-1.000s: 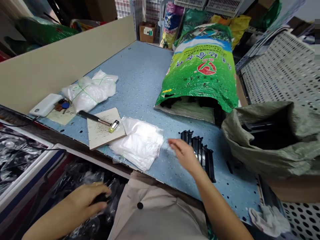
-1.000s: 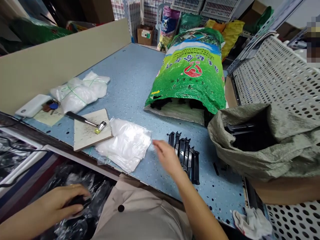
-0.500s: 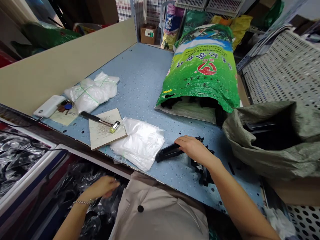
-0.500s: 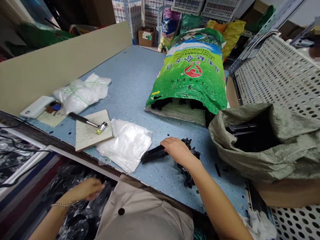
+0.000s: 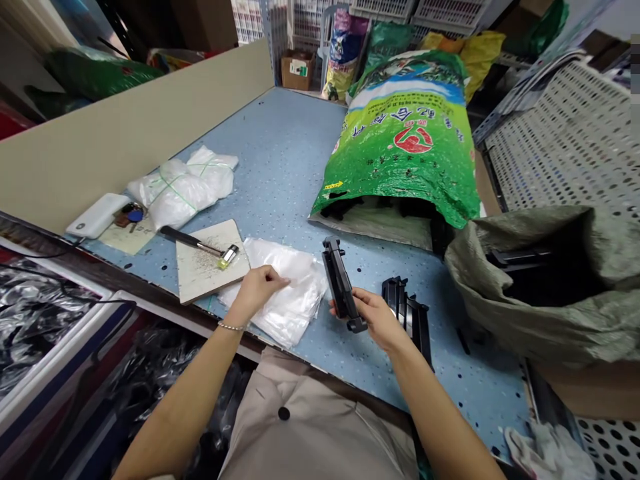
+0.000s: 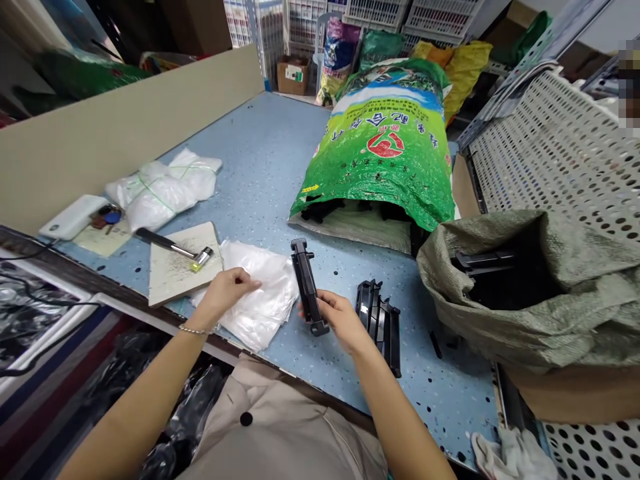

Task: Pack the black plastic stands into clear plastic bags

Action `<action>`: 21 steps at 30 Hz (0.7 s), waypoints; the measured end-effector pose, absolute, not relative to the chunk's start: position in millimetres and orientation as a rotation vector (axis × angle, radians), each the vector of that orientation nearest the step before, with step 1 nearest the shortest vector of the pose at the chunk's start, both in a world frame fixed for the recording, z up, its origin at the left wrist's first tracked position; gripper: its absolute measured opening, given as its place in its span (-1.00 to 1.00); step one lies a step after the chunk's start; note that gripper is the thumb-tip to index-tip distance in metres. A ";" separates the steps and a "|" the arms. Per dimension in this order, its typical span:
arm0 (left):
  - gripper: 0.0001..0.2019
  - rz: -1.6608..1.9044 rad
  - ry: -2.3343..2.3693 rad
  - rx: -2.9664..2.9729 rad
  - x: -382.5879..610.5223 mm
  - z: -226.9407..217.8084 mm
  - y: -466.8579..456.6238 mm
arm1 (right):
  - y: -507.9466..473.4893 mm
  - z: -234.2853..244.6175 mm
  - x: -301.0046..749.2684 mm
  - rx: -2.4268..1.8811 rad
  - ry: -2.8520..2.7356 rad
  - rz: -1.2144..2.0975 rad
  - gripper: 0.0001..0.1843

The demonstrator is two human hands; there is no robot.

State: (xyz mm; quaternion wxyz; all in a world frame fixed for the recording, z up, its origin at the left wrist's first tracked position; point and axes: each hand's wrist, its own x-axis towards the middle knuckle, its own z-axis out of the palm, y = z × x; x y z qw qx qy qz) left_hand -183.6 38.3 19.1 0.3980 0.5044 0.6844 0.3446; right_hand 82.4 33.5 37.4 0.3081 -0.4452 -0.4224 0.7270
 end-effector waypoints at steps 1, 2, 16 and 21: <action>-0.74 0.897 1.665 1.140 -189.8 19.6 37.1 | 33.2 38.1 76.8 -1.139 -1.066 1.972 -0.61; -0.71 0.924 1.603 1.035 -193.8 20.2 35.4 | 33.1 39.2 70.1 -1.095 -1.019 2.022 -0.60; -0.76 1.263 1.488 0.854 -205.9 25.9 22.1 | 66.2 20.0 -18.4 -1.105 -0.667 2.088 -0.69; -0.85 1.249 1.782 1.580 -216.7 23.1 11.2 | 51.9 26.9 4.5 -1.048 -0.678 2.001 -0.67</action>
